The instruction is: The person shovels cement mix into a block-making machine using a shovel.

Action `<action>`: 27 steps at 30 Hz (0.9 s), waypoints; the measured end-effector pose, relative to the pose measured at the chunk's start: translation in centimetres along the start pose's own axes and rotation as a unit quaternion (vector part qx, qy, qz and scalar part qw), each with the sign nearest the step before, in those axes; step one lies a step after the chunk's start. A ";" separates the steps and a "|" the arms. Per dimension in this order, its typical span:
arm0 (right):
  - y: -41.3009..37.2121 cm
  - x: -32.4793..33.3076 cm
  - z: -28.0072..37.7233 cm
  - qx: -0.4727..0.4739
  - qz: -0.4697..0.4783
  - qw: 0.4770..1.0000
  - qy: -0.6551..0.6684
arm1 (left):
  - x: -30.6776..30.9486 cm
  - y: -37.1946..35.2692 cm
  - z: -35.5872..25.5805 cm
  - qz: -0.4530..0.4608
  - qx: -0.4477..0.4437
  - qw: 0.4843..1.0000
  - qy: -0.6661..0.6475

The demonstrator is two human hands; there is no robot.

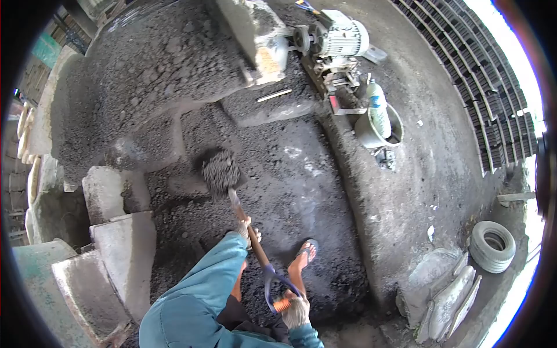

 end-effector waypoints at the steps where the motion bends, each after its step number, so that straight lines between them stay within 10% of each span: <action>1: -1.2 1.9 1.0 -0.053 -0.051 0.993 0.096 | -0.2 -0.6 2.5 -0.005 0.013 1.000 0.023; 2: -0.5 5.9 0.9 -0.043 -0.115 0.992 0.028 | -0.3 1.7 6.1 0.116 -0.010 0.991 0.070; 4: 0.2 15.0 1.6 0.021 -0.239 0.962 -0.130 | 1.1 1.1 13.6 0.000 0.016 0.999 0.048; 13: -2.7 37.9 14.8 -0.032 -0.178 0.971 -0.154 | -0.6 -8.7 34.5 -0.043 0.073 0.995 -0.048; 17: 7.3 45.7 12.3 -0.060 -0.095 0.993 -0.043 | -6.7 -20.9 31.3 0.029 0.016 0.988 -0.148; 21: 6.6 31.7 16.6 -0.092 0.126 0.984 -0.082 | -11.3 -34.4 19.7 0.227 -0.118 0.946 -0.199; 22: 7.8 27.7 18.4 0.143 0.230 0.899 -0.345 | -12.0 -38.3 16.4 0.262 -0.178 0.934 -0.167; 24: 5.1 21.0 20.4 0.372 0.262 0.665 -0.592 | -9.8 -39.9 10.5 0.231 -0.309 0.914 -0.124; 25: 3.4 18.3 22.7 0.386 0.225 0.642 -0.623 | -8.7 -41.2 9.8 0.169 -0.343 0.916 -0.124; 26: 7.9 20.1 20.2 0.110 0.243 0.850 -0.455 | -7.5 -41.9 11.0 0.175 -0.321 0.922 -0.127; 27: 10.5 21.0 17.4 -0.178 0.224 0.932 -0.224 | -6.9 -42.5 11.6 0.188 -0.302 0.925 -0.131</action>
Point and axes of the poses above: each hand's wrist, its own y-axis towards the middle knuckle, its own x-axis out of the back of the hand, z = x × y, the point moved 8 cm from there along y, towards the middle knuckle, and after that the axes turned 9 degrees about -y, right-handed, at the moved point
